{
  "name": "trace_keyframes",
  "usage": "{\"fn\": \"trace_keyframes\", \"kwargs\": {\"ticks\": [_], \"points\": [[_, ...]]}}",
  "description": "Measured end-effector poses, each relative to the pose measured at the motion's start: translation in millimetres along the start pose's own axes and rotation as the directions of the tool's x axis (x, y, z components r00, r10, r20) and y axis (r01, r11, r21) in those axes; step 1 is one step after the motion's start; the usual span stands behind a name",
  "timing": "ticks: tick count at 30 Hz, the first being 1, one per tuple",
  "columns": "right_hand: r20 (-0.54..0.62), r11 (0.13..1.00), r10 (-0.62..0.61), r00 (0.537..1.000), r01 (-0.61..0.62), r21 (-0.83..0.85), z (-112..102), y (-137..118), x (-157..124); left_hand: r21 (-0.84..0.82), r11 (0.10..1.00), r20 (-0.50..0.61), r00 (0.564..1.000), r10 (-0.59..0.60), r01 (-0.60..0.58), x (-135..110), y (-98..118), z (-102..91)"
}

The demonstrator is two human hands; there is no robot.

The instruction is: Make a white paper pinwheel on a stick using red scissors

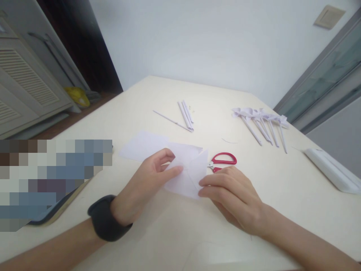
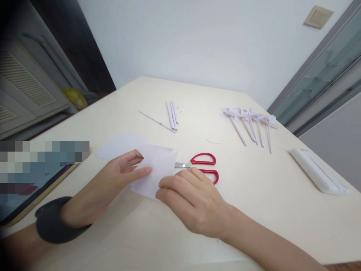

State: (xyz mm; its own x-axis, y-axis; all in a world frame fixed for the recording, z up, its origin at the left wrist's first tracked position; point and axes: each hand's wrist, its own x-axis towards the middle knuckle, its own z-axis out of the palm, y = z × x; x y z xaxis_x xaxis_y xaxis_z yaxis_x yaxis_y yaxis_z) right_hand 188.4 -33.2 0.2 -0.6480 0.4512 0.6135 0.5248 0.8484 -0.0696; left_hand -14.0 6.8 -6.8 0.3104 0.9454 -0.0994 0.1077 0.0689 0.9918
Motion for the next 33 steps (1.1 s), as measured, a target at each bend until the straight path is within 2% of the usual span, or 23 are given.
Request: {"fn": "trace_keyframes", "kwargs": {"ticks": [3, 8, 12, 16, 19, 26, 33], "points": [[-0.036, 0.999, 0.046, 0.998, -0.046, -0.008, -1.8, 4.8, -0.4, -0.024, 1.0, 0.007, 1.0, -0.008, 0.008, -0.5, 2.3, -0.6], [0.022, 0.999, 0.053, 0.998, -0.053, -0.001, -4.9, 10.3, 0.3, -0.067, 0.997, -0.03, 0.999, -0.035, 0.033, -2.4, 8.0, 3.1], [-0.008, 0.998, 0.063, 0.998, -0.063, -0.019, -3.7, 11.1, -1.1, -0.089, 0.995, -0.072, 0.996, -0.057, 0.05, -2.7, 10.9, 5.9], [-0.04, 0.998, 0.049, 0.998, -0.05, -0.026, -1.6, 9.8, -0.8, -0.084, 0.994, -0.001, 0.997, -0.072, 0.072, -1.5, 8.7, 3.0], [-0.038, 0.998, 0.052, 0.998, -0.051, 0.033, -0.8, 8.2, 0.6, -0.077, 0.995, 0.03, 0.998, -0.057, 0.059, -0.6, 5.8, 1.3], [0.086, 0.92, 0.224, 0.971, -0.239, 0.31, 4.4, 7.3, 0.4, -0.036, 0.999, 0.133, 0.991, 0.012, -0.008, 1.2, 0.1, 2.8], [0.12, 0.878, 0.314, 0.942, -0.337, 0.341, 12.3, 6.1, -0.4, -0.032, 0.999, 0.162, 0.986, 0.028, -0.023, 0.0, -6.2, 5.9]]}}
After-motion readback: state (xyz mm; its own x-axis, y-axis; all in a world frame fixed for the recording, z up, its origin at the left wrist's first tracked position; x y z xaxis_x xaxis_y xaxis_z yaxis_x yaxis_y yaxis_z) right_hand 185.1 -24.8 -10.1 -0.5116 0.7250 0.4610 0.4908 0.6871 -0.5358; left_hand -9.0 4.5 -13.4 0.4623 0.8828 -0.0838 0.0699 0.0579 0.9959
